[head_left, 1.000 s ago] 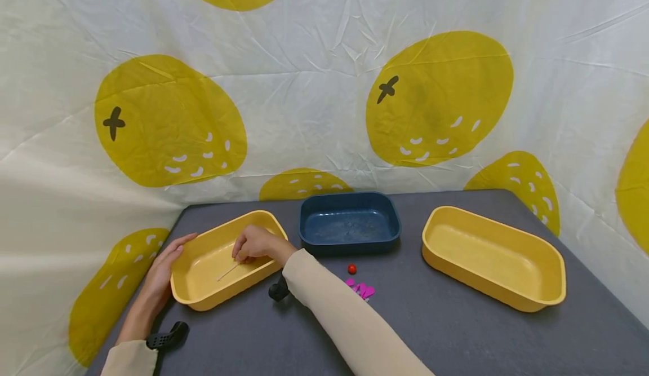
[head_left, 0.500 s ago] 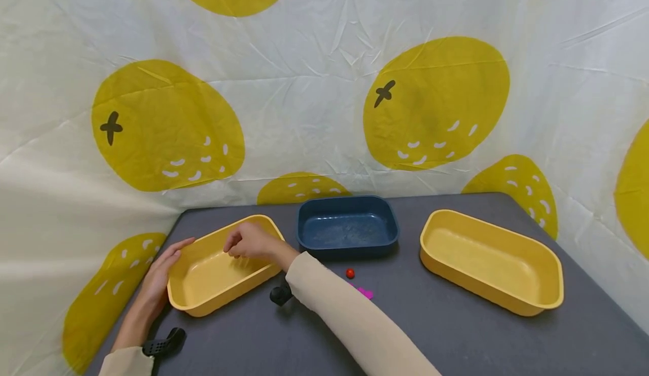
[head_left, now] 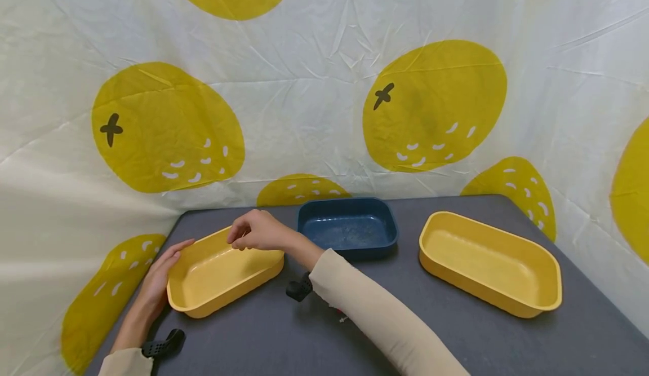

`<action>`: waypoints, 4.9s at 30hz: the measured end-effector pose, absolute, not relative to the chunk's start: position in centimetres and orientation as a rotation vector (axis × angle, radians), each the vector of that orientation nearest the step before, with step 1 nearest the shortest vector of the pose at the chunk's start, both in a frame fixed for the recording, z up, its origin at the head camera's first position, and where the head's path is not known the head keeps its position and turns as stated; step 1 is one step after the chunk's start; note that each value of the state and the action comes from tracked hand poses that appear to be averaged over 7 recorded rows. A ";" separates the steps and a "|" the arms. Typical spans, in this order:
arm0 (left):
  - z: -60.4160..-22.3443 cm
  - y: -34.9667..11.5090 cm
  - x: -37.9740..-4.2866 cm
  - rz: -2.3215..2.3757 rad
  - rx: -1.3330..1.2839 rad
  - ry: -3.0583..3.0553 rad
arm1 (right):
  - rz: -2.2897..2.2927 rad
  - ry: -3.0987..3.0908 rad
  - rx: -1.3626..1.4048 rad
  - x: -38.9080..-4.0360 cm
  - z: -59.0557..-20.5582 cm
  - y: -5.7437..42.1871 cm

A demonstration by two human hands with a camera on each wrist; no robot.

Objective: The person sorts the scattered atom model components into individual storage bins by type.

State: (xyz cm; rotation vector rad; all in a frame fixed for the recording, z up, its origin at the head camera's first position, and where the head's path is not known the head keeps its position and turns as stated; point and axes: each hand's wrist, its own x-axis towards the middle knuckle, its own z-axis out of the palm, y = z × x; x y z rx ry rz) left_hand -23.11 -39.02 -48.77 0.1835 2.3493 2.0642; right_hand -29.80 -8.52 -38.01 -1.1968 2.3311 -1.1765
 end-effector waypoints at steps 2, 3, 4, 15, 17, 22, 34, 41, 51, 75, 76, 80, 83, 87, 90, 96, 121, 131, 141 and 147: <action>-48.8 -39.0 -23.1 2.067 0.184 2.346 | -1.189 2.326 -1.242 -29.6 -37.6 -7.5; -48.8 -38.9 -23.1 2.063 0.185 2.347 | -1.196 2.326 -1.262 -29.5 -37.5 -6.9; -48.8 -38.9 -23.1 2.062 0.185 2.347 | -1.201 2.331 -1.281 -29.3 -37.3 -6.4; -48.9 -39.1 -23.0 2.074 0.205 2.353 | -1.183 2.383 -1.345 -27.9 -36.5 -2.0; -48.8 -39.1 -23.0 2.072 0.198 2.357 | -1.189 2.381 -1.354 -27.6 -36.5 -1.3; -48.7 -39.1 -22.8 2.083 0.199 2.360 | -1.238 2.353 -1.337 -26.7 -37.0 0.6; -48.6 -38.9 -23.0 2.123 0.267 2.320 | -1.272 2.378 -1.192 -25.1 -39.0 7.0; -48.7 -39.1 -22.9 2.124 0.266 2.308 | -1.256 2.389 -1.182 -24.4 -41.0 10.6; -48.5 -39.2 -23.1 2.136 0.275 2.282 | -1.199 2.370 -1.079 -23.1 -43.9 14.7; -48.6 -39.2 -22.9 2.062 0.189 2.340 | -1.105 2.373 -0.995 -21.5 -46.7 16.0; -48.6 -39.2 -22.9 2.058 0.193 2.351 | -1.103 2.377 -0.997 -21.4 -46.7 16.0; -48.6 -39.3 -23.0 2.052 0.205 2.374 | -1.101 2.385 -1.016 -21.5 -46.8 15.8; -48.5 -39.3 -23.1 2.044 0.201 2.380 | -1.098 2.392 -1.031 -21.5 -46.7 15.8; -48.3 -39.2 -23.1 2.035 0.181 2.377 | -1.086 2.406 -1.047 -21.5 -46.7 15.9; -48.3 -39.2 -23.1 2.023 0.171 2.385 | -1.078 2.411 -1.038 -21.6 -46.7 15.9; -48.3 -39.1 -23.1 2.014 0.173 2.401 | -1.080 2.409 -1.027 -21.5 -46.6 15.9; -48.3 -39.1 -22.8 2.043 0.167 2.381 | -1.022 2.427 -1.092 -21.2 -46.6 15.7; -48.4 -38.9 -22.9 2.034 0.173 2.402 | -1.055 2.426 -1.112 -21.2 -46.8 16.0; -48.4 -39.1 -22.9 2.034 0.177 2.387 | -1.136 2.376 -1.072 -21.5 -46.8 16.3; -48.4 -39.1 -22.9 2.017 0.160 2.400 | -1.192 2.376 -1.084 -21.6 -47.0 16.2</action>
